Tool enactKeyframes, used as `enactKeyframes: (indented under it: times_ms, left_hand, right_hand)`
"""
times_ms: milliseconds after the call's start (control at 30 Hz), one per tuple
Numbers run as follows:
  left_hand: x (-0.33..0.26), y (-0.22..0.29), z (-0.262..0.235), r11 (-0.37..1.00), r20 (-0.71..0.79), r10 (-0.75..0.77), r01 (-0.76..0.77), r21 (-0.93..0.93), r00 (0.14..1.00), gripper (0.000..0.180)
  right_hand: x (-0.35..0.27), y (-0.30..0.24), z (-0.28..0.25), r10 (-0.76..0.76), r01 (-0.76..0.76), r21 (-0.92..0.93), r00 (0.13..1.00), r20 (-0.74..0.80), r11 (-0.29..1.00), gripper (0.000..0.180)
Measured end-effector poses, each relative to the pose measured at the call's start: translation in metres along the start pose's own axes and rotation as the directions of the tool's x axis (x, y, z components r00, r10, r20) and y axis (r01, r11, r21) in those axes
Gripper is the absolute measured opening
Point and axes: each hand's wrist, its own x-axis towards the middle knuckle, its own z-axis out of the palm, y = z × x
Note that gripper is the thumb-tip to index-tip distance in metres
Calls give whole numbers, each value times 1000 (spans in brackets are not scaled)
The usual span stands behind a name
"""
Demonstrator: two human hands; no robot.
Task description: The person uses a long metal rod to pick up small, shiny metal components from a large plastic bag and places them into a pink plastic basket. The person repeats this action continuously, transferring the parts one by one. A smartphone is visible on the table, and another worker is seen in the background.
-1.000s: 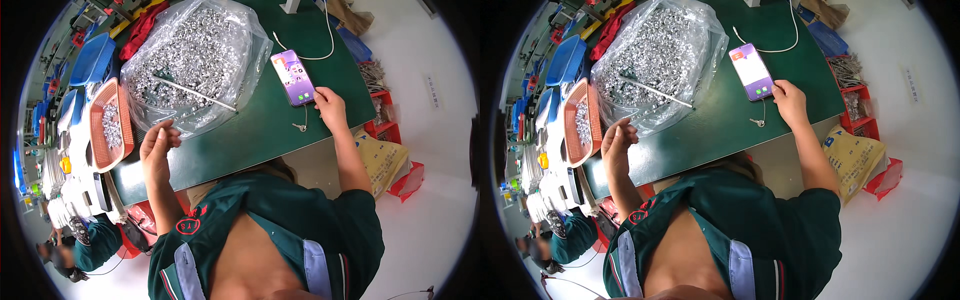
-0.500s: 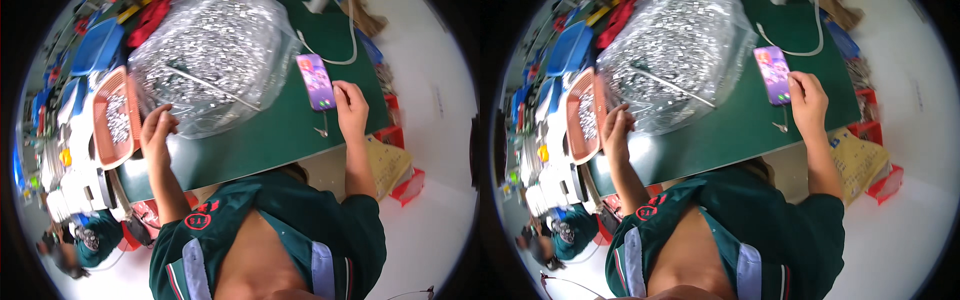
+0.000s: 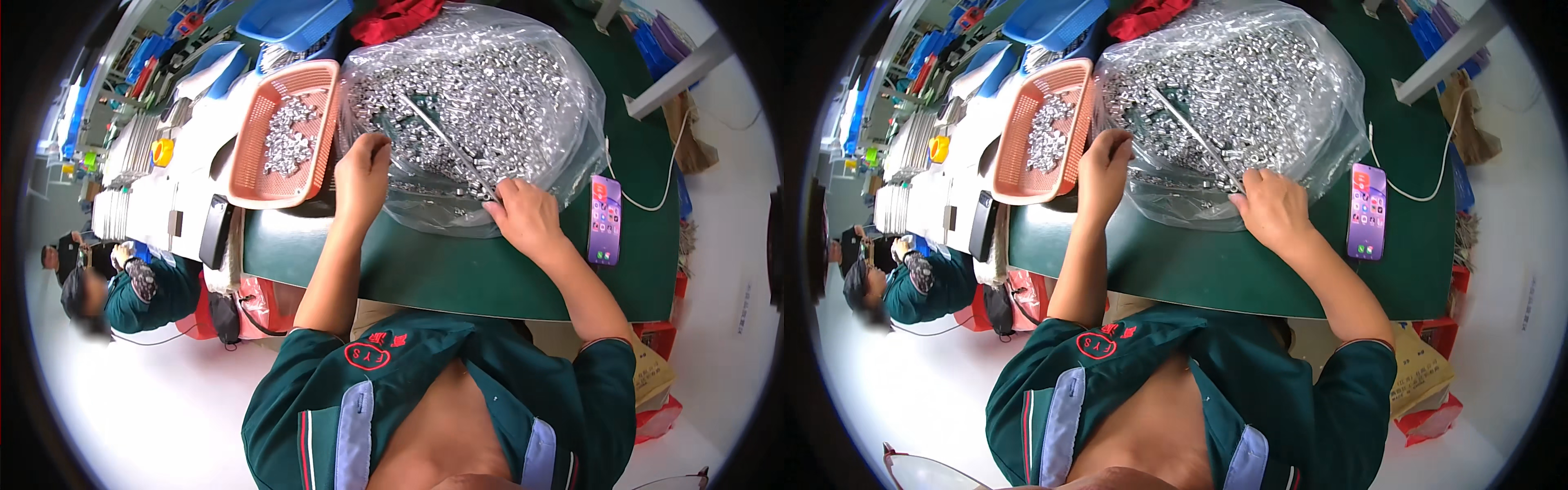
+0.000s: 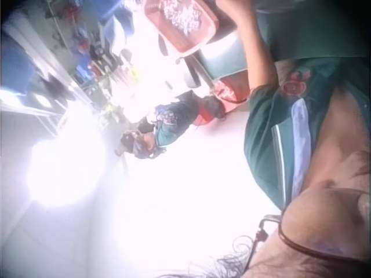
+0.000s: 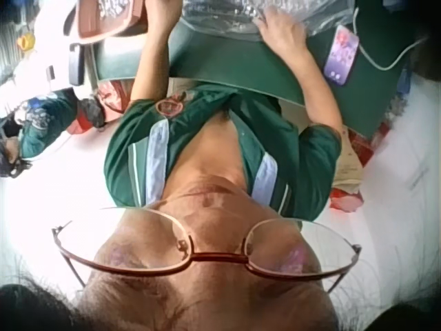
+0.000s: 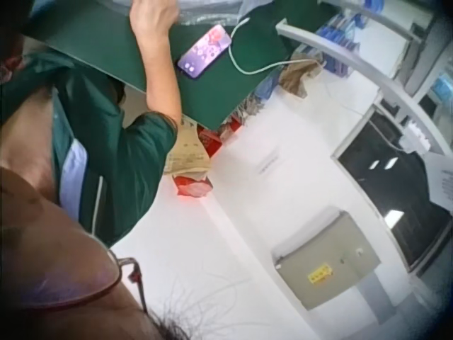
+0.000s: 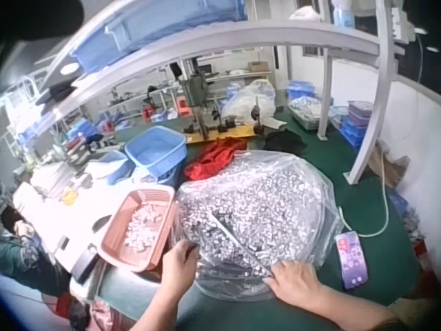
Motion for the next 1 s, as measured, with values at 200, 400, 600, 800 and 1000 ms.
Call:
enactKeyframes:
  times_ms: [200,400,600,800,1000]
  left_hand:
    - [45,-25,24,939,-63,195,-168,299,979,16]
    - [65,-42,41,883,55,103,-116,454,993,24]
    - [67,-46,47,852,81,73,-105,512,994,22]
    - [62,-47,50,810,48,146,-147,568,988,15]
    - [67,-53,44,964,-59,129,-111,242,990,14]
  right_hand:
    - [11,6,1,151,-158,81,985,78,984,22]
    - [14,21,9,318,-317,373,946,62,872,26]
    - [-2,18,1,382,-286,632,924,-16,720,22]
    - [-17,15,4,445,-264,787,896,-15,557,16]
    - [-20,17,17,434,-288,820,899,54,495,15]
